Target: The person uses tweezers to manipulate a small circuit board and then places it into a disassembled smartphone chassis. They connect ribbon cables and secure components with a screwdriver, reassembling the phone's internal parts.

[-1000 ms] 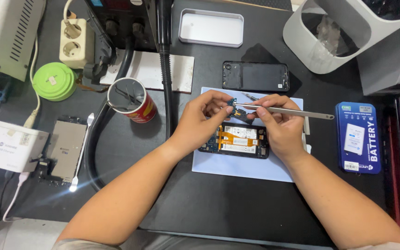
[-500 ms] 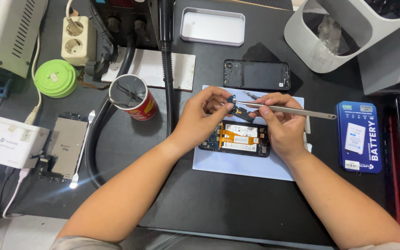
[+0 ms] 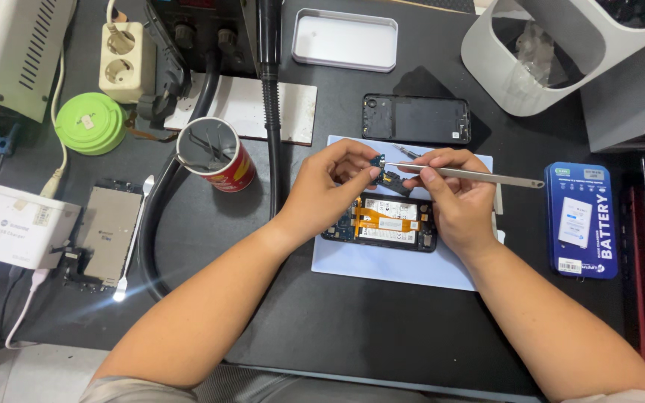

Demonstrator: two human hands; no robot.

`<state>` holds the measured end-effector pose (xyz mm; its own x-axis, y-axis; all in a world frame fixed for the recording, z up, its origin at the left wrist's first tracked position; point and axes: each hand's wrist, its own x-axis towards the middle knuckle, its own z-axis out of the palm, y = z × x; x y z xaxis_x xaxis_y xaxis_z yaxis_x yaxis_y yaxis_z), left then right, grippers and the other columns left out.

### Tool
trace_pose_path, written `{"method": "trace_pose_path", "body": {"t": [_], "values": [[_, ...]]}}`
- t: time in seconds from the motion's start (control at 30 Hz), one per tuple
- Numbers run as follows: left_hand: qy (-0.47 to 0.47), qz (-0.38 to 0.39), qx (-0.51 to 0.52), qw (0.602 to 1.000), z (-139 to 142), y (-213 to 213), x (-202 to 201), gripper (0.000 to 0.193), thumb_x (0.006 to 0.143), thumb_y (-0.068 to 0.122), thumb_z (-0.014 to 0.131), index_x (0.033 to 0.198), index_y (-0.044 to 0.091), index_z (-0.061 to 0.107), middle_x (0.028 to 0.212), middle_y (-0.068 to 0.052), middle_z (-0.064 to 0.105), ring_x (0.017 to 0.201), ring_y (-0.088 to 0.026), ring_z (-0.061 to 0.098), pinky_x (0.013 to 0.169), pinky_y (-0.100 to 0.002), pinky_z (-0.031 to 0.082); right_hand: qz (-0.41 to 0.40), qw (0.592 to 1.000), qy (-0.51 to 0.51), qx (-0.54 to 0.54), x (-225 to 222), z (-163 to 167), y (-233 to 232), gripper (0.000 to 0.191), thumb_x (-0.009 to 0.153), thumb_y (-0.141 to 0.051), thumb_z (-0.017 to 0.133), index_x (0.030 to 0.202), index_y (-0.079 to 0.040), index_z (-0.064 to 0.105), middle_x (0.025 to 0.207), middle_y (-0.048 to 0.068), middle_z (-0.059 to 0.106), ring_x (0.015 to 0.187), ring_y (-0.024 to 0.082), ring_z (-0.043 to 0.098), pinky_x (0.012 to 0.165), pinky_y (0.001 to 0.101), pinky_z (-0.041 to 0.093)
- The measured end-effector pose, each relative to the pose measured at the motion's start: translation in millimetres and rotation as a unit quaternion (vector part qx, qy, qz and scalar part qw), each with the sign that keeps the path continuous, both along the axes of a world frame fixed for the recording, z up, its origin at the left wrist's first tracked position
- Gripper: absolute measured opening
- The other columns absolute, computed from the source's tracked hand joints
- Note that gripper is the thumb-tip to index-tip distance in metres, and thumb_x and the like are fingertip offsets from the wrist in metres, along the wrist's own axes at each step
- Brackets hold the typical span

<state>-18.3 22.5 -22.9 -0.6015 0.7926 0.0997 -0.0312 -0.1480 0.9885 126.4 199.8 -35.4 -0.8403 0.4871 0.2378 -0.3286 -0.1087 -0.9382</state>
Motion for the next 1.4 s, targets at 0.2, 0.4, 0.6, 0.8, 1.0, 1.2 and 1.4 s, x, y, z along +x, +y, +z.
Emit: {"method": "trace_pose_path", "body": {"t": [0.2,0.4,0.6,0.8,1.0,1.2,1.4], "values": [[0.036,0.004,-0.002,0.999,-2.6,-0.6,-1.5,0.017,0.098,0.008,0.071,0.113,0.0,0.068,0.095,-0.004,0.072,0.084,-0.007,0.069,0.071,-0.021,0.051,0.003,1.0,-0.006,-0.006,-0.2,-0.1,0.3,0.012,0.103,0.004,0.063,0.114,0.0,0.058,0.119,0.016,0.066,0.11,0.024,0.071,0.093,0.0381,0.063],[0.005,0.006,0.01,1.0,-5.4,1.9,-1.0,0.019,0.097,0.008,0.071,0.113,-0.001,0.066,0.094,-0.004,0.07,0.082,-0.006,0.065,0.074,-0.023,0.055,-0.005,1.0,-0.008,0.022,-1.7,0.2,-0.1,0.011,0.103,0.003,0.064,0.112,0.0,0.058,0.118,0.016,0.066,0.109,0.024,0.071,0.093,0.0379,0.063],[-0.036,0.011,0.017,0.999,-7.5,4.0,-2.4,0.019,0.102,0.017,0.067,0.107,-0.001,0.067,0.088,-0.002,0.07,0.078,-0.004,0.066,0.073,-0.022,0.059,-0.004,0.998,-0.014,0.064,-0.2,4.0,-2.6,0.01,0.104,0.002,0.065,0.111,-0.002,0.059,0.116,0.016,0.067,0.105,0.023,0.072,0.093,0.0374,0.063],[0.014,0.039,-0.019,0.999,-3.0,3.2,-2.5,0.017,0.099,0.016,0.069,0.102,0.0,0.068,0.084,-0.001,0.071,0.073,-0.004,0.064,0.066,-0.02,0.05,0.018,0.996,0.011,0.083,0.5,8.1,-6.4,0.01,0.105,0.003,0.063,0.111,-0.003,0.059,0.112,0.014,0.066,0.115,0.025,0.072,0.095,0.0373,0.064],[0.071,0.06,-0.023,0.995,2.4,2.5,-0.8,0.014,0.098,0.014,0.07,0.1,0.0,0.069,0.084,-0.002,0.073,0.073,-0.004,0.064,0.065,-0.021,0.05,0.012,0.993,0.016,0.113,0.8,6.7,-6.7,0.012,0.104,0.006,0.062,0.111,-0.002,0.059,0.111,0.013,0.066,0.113,0.025,0.072,0.095,0.0374,0.064],[0.106,0.072,-0.01,0.992,3.6,3.4,-0.9,0.012,0.097,0.012,0.071,0.098,0.0,0.069,0.086,-0.003,0.075,0.077,-0.007,0.068,0.07,-0.023,0.054,0.011,0.992,0.016,0.127,1.9,6.2,-5.6,0.013,0.104,0.008,0.062,0.111,-0.002,0.059,0.111,0.013,0.066,0.109,0.024,0.072,0.094,0.0381,0.064],[0.107,0.075,-0.025,0.991,4.5,3.2,-0.7,0.013,0.096,0.012,0.072,0.096,0.0,0.069,0.084,-0.004,0.075,0.076,-0.008,0.07,0.069,-0.023,0.055,0.015,0.991,0.018,0.13,1.2,7.8,-7.2,0.013,0.104,0.008,0.061,0.111,-0.002,0.059,0.111,0.012,0.064,0.114,0.025,0.072,0.094,0.0386,0.065]]}}
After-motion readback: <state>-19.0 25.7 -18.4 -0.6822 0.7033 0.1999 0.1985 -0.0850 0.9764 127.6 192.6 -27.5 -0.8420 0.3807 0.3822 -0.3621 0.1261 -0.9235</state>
